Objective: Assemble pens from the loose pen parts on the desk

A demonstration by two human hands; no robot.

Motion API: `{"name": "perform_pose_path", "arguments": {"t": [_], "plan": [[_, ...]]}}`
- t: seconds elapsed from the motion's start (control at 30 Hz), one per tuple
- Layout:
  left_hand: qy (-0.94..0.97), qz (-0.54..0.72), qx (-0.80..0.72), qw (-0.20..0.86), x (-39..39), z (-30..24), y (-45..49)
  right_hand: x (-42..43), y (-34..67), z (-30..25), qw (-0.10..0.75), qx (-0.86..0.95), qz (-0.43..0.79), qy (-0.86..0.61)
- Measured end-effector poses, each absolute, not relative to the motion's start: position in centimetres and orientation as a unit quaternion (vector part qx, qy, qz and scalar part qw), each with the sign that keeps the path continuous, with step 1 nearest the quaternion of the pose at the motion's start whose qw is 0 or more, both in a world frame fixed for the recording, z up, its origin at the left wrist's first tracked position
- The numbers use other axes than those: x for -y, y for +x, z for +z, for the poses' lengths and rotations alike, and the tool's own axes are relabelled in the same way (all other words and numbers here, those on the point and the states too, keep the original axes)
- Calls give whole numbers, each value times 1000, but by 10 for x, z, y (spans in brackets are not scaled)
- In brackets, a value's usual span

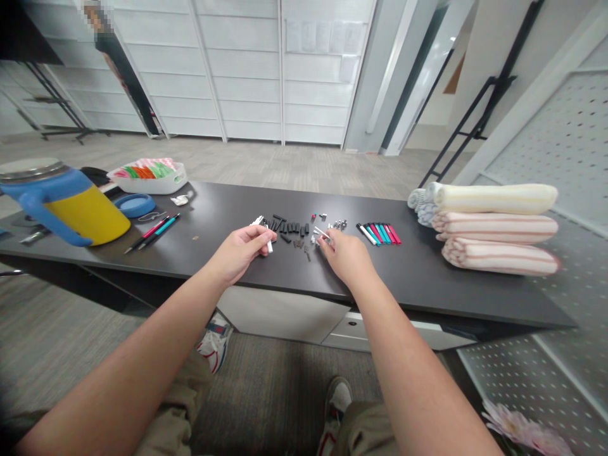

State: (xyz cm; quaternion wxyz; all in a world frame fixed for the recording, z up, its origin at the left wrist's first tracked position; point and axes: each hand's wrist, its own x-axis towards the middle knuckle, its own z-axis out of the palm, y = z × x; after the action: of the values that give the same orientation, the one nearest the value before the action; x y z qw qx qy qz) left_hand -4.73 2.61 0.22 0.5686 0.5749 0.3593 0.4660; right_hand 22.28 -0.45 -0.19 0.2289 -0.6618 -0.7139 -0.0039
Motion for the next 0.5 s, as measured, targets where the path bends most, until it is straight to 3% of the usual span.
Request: {"name": "perform_pose_path", "arguments": {"t": [0.5], "plan": [[573, 469, -358, 568, -26, 2, -47, 5, 222, -2, 216, 713, -14, -666]]}}
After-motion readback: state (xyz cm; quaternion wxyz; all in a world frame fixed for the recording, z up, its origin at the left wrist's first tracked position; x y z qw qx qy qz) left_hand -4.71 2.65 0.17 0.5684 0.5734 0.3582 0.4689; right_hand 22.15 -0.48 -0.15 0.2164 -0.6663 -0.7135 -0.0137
